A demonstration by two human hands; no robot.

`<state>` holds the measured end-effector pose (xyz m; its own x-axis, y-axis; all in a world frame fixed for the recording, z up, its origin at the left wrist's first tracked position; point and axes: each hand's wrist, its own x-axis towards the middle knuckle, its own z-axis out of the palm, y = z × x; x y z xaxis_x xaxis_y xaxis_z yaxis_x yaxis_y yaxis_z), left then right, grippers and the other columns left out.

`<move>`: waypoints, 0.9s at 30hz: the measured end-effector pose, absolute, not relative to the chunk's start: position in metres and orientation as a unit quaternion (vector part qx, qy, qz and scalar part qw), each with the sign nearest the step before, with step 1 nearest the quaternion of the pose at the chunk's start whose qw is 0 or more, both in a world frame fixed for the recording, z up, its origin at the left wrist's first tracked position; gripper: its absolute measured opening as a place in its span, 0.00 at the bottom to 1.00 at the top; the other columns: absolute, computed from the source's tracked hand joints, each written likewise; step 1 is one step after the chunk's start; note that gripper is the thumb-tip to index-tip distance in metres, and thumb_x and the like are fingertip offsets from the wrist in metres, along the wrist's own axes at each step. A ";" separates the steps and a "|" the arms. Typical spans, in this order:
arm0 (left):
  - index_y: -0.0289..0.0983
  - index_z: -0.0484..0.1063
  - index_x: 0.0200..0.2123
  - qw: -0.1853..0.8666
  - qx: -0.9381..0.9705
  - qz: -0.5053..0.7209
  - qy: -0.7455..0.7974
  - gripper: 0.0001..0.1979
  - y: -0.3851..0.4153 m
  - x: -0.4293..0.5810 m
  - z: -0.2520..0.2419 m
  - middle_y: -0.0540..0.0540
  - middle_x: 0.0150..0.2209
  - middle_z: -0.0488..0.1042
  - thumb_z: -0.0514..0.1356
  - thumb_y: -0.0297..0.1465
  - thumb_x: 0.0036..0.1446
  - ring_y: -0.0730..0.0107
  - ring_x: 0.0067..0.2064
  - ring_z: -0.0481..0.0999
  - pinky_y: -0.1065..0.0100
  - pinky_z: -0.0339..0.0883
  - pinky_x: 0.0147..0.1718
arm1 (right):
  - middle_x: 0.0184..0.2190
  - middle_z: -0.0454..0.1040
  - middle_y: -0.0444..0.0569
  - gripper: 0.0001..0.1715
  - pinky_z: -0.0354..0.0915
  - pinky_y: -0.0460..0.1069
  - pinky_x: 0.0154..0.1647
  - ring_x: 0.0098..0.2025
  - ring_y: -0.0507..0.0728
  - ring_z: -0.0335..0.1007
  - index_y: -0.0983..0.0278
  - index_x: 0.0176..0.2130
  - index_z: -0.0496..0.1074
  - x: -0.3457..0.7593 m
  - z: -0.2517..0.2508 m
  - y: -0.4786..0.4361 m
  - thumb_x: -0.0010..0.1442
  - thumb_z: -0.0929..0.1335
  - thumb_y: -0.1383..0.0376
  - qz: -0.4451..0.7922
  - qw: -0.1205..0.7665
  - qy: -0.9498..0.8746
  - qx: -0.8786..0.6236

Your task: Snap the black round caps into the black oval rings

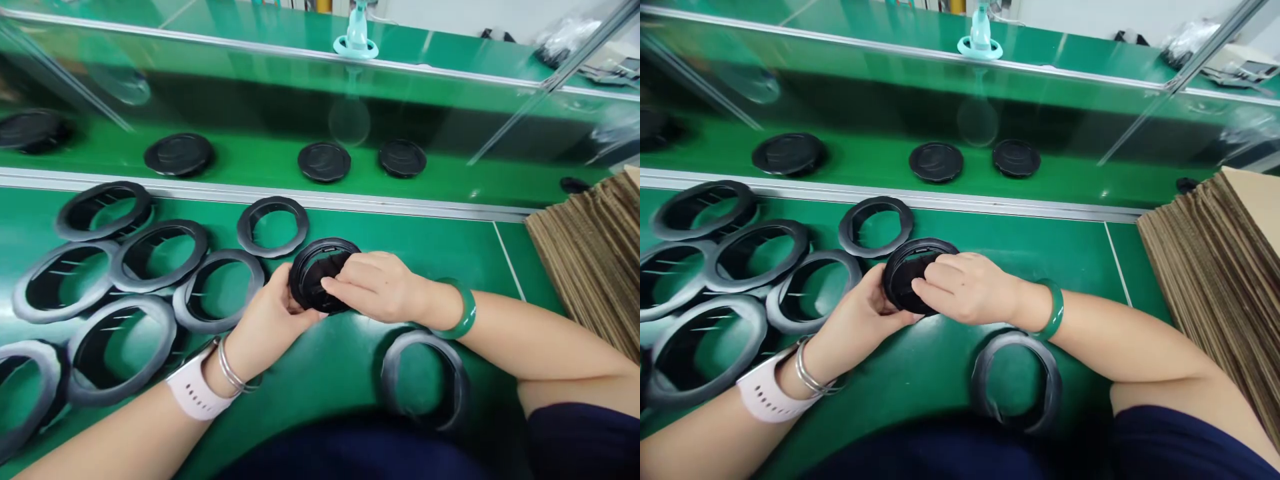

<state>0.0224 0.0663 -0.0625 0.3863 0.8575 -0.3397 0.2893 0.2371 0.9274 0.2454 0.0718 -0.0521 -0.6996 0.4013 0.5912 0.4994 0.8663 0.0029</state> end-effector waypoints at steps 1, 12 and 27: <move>0.41 0.64 0.47 0.605 0.571 0.235 0.503 0.25 0.066 0.022 -0.062 0.52 0.39 0.79 0.71 0.30 0.48 0.64 0.38 0.82 0.66 0.77 0.35 | 0.28 0.67 0.46 0.14 0.57 0.50 0.25 0.29 0.56 0.60 0.66 0.40 0.73 0.245 -0.051 0.072 0.72 0.60 0.76 -0.081 0.296 -0.919 -0.248; 0.40 0.64 0.48 0.593 0.581 0.243 0.501 0.25 0.066 0.026 -0.062 0.50 0.40 0.80 0.71 0.33 0.50 0.62 0.40 0.83 0.64 0.79 0.38 | 0.35 0.68 0.53 0.16 0.64 0.52 0.35 0.36 0.59 0.63 0.70 0.42 0.75 0.246 -0.048 0.076 0.75 0.60 0.66 0.063 0.254 -0.913 -0.313; 0.40 0.64 0.46 0.602 0.557 0.260 0.510 0.25 0.062 0.028 -0.062 0.49 0.39 0.80 0.71 0.33 0.48 0.58 0.41 0.83 0.59 0.79 0.40 | 0.39 0.69 0.59 0.19 0.70 0.56 0.41 0.40 0.63 0.64 0.77 0.56 0.68 0.234 -0.047 0.070 0.69 0.60 0.76 0.021 0.185 -0.925 -0.331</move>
